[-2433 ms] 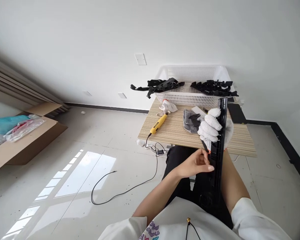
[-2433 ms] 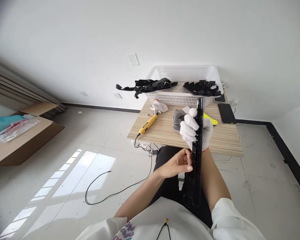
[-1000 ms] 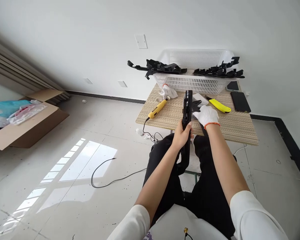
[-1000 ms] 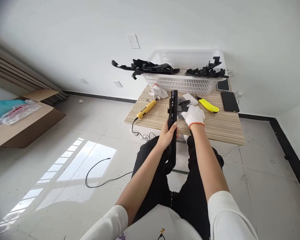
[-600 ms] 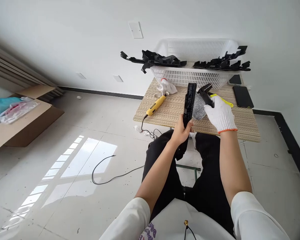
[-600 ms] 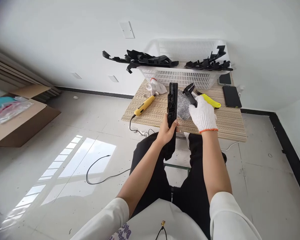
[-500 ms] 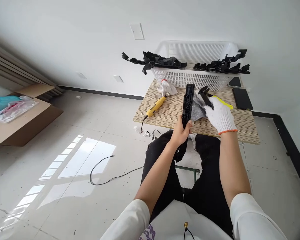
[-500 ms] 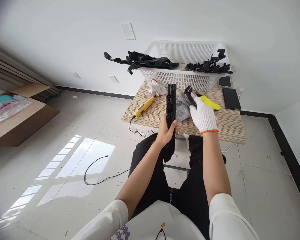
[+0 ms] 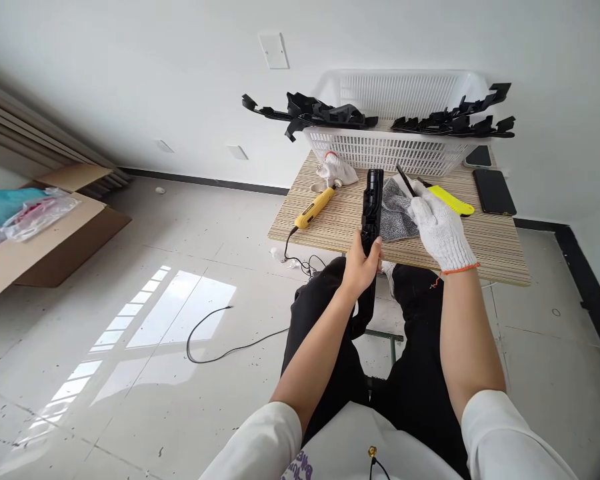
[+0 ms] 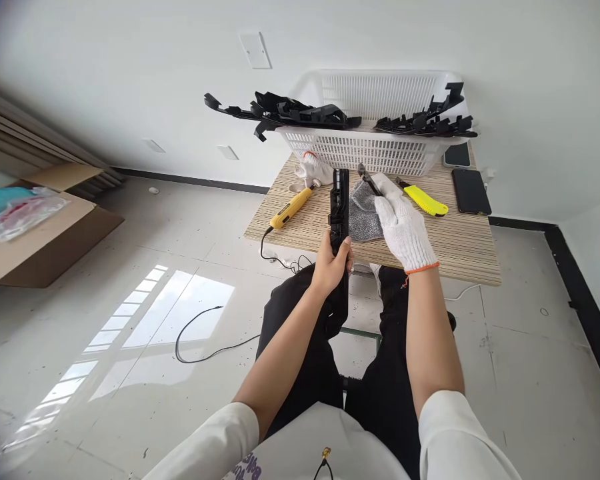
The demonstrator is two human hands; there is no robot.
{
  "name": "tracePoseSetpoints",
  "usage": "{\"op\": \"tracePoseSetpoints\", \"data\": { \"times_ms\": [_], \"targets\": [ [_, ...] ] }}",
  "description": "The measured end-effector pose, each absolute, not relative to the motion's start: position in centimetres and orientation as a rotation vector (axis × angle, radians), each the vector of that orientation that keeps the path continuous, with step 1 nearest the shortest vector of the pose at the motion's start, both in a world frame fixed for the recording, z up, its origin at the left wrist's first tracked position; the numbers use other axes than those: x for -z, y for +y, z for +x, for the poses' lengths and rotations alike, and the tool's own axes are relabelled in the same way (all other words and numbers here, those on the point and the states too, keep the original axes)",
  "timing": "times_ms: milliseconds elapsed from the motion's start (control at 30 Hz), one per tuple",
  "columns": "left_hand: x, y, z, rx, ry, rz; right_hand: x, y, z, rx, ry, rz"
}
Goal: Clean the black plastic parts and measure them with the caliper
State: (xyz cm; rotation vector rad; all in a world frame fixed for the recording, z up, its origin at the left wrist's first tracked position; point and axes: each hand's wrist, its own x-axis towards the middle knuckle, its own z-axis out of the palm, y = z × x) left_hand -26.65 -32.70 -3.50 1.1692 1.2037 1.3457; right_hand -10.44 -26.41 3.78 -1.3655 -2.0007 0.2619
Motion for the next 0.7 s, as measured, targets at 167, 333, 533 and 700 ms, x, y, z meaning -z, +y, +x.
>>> {"op": "tracePoseSetpoints", "data": {
  "times_ms": [167,333,533,700],
  "targets": [
    [3.4,-33.0,-26.4,-1.285,1.201,1.216,-4.4,-27.1,-11.0,-0.262,-1.876,-1.336],
    [3.0,-33.1,-26.3,-1.273,1.127,1.226,-4.4,-27.1,-10.9,-0.13,-1.738,-1.414],
    [2.9,-32.4,-26.4,-1.248,0.912,1.059,-5.0,-26.8,-10.8,0.036,-1.786,-1.396],
    [2.7,-31.8,-27.1,-1.332,0.889,0.92,-5.5,-27.7,-10.7,0.08,-1.961,-1.397]
  ]
}}
